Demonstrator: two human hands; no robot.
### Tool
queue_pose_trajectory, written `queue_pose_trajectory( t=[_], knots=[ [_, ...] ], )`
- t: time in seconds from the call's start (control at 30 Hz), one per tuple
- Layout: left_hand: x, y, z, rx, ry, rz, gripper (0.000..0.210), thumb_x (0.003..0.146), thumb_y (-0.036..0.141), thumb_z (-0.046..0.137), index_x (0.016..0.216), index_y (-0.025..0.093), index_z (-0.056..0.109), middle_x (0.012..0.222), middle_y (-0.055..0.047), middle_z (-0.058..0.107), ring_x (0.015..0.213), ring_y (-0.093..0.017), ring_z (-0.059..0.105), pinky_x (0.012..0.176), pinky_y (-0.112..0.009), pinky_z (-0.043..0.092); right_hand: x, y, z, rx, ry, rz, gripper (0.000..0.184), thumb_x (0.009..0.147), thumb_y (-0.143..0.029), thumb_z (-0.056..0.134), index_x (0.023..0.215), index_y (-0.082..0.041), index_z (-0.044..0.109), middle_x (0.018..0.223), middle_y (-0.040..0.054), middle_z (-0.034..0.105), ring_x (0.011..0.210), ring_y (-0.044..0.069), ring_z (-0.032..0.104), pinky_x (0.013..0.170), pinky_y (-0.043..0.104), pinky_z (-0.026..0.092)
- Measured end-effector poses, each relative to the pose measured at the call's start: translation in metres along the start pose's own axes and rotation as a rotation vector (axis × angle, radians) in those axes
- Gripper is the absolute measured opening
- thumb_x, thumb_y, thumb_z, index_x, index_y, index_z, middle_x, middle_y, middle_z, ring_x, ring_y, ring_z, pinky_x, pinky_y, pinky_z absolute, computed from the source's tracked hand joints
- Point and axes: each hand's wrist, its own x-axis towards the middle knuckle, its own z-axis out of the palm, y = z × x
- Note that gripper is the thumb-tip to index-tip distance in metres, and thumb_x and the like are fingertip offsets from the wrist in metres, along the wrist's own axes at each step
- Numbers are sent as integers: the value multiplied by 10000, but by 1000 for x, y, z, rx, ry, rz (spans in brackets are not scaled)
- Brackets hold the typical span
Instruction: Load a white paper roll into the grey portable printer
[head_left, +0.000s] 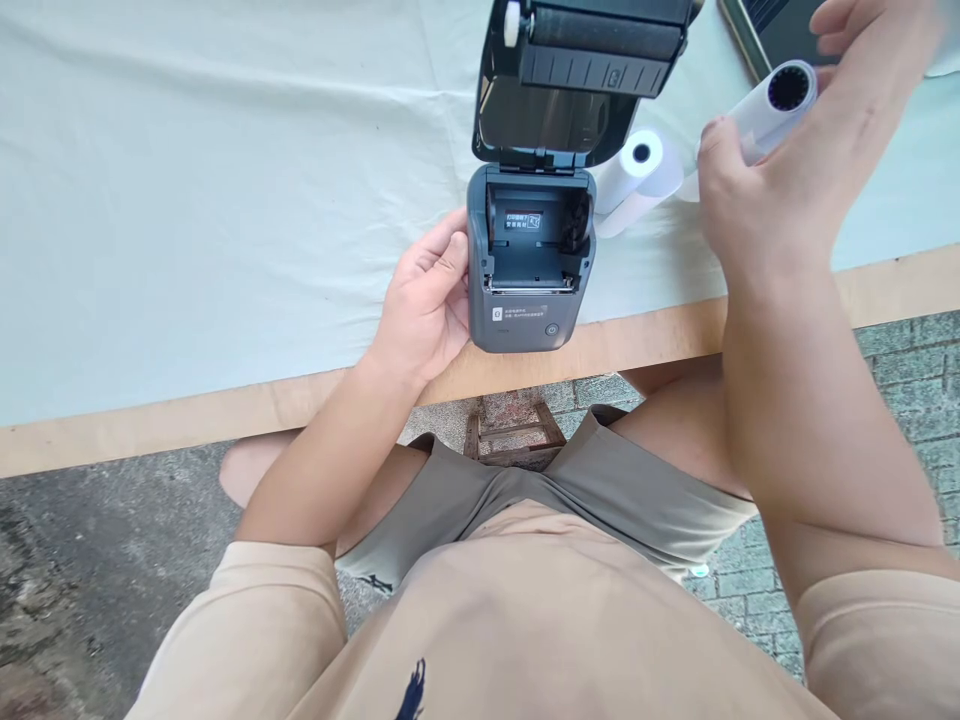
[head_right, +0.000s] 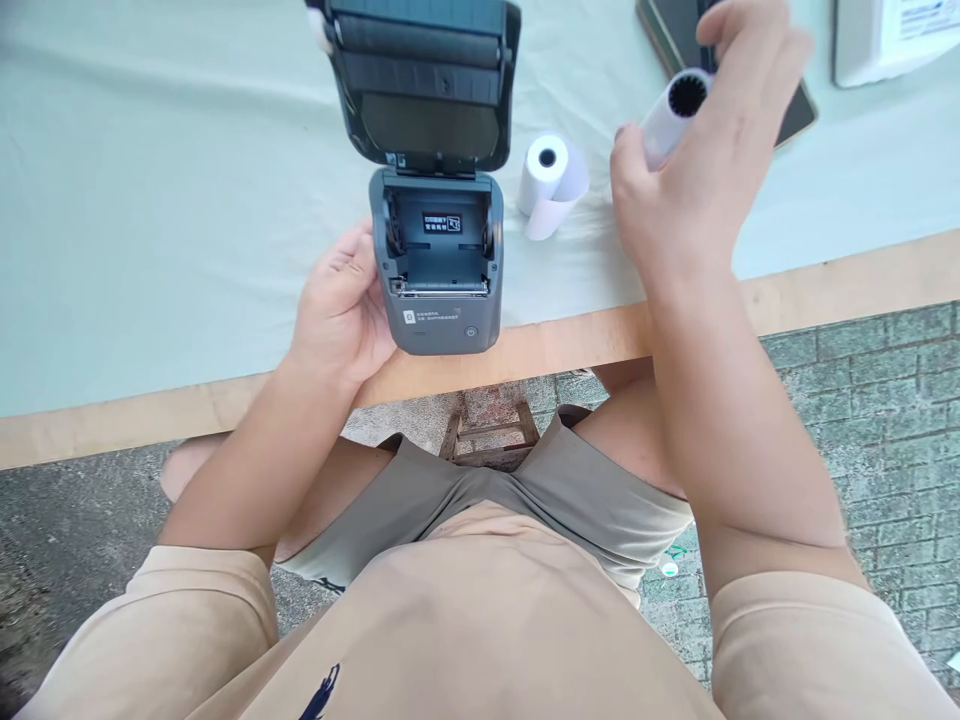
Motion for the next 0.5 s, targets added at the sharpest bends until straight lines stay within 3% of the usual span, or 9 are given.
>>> queue_pose_trajectory(
  t=[0.07,0.2,0.37,0.5],
  knots=[
    [0,0,0,-7,-4,4,267,992,247,416,1048,215,675,963,17,741,1167,-184,684,1041,-353,569,-2,-3,-1,27,-64,59,510,627,-146,559,1113,-116,407,1125,139,440,982,155,429,928,350,395],
    [0,-1,0,-18,-11,-2,278,994,249,409,1081,210,670,993,10,741,1157,-192,690,1046,-366,565,-3,-4,3,98,-73,107,488,661,-133,535,1113,-182,357,1107,90,439,899,109,395,878,312,375],
    [0,-2,0,12,24,-5,236,974,300,469,1061,222,673,1010,-9,732,1242,-225,644,1056,-384,560,8,16,27,129,146,399,622,393,-29,660,824,-270,281,992,54,456,801,125,357,788,330,385],
    [0,-2,0,31,46,-10,229,962,327,499,1064,221,674,1033,-28,722,1274,-245,622,1055,-391,556,9,32,37,207,190,335,532,435,-137,686,761,-263,284,889,34,462,759,130,384,773,349,395]
  ],
)
